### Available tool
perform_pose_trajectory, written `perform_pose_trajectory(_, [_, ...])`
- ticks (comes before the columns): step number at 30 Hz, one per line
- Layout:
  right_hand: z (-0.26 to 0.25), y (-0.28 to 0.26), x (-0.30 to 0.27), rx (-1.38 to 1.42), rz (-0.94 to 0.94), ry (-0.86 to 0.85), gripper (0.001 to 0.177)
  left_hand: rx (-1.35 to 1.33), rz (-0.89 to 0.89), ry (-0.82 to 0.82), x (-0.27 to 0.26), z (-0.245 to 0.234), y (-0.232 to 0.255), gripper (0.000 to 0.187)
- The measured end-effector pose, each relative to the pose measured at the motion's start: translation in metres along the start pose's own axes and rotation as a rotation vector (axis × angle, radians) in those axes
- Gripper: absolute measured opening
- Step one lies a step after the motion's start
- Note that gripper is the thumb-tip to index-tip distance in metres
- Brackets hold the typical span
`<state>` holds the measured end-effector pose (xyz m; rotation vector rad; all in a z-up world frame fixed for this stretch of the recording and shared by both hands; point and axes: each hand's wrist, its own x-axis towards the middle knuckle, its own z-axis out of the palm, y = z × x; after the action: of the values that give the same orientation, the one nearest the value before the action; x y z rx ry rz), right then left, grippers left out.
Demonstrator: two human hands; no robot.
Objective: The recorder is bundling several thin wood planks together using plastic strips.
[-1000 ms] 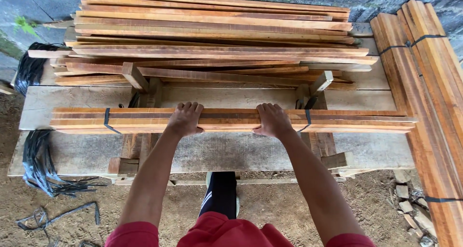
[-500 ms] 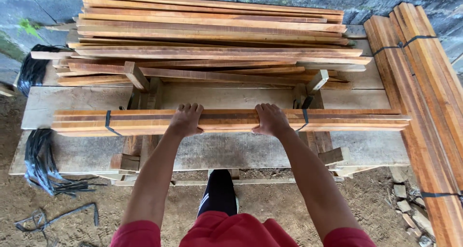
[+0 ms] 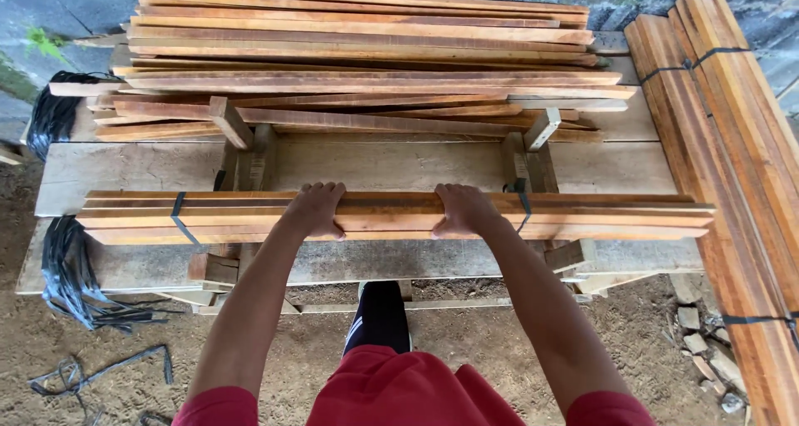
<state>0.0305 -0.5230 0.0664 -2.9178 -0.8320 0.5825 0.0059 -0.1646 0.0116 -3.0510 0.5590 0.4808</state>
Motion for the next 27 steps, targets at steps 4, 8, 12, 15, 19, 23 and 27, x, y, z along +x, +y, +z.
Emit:
perform_pose_trajectory(4, [-0.016,0.003,0.009,0.054,0.013,-0.054,0.089,-0.022,-0.024,-0.071,0.007,-0.022,0.0,0.094])
perform_pose_trajectory(8, [-0.038,-0.009,0.006,0.057,0.008,-0.001,0.095,-0.057,-0.044,-0.06,0.011,-0.03,-0.001,0.104])
perform_pose_trajectory(12, [-0.037,-0.006,0.008,0.004,0.005,0.143,0.097,-0.049,-0.082,-0.019,0.011,-0.032,-0.002,0.108])
perform_pose_trajectory(15, [0.001,0.019,0.026,-0.042,-0.014,0.322,0.093,0.002,-0.093,0.005,0.014,-0.016,-0.011,0.11])
perform_pose_trajectory(19, [0.031,0.032,0.03,-0.079,-0.053,0.508,0.083,-0.147,-0.095,0.048,0.006,-0.009,-0.017,0.103])
perform_pose_trajectory(23, [0.066,0.038,0.039,-0.049,0.045,0.491,0.078,-0.355,-0.134,0.138,-0.014,-0.022,-0.012,0.088])
perform_pose_trajectory(27, [0.081,0.042,0.05,-0.115,0.128,0.429,0.08,-0.232,-0.149,0.181,0.009,0.038,-0.028,0.081])
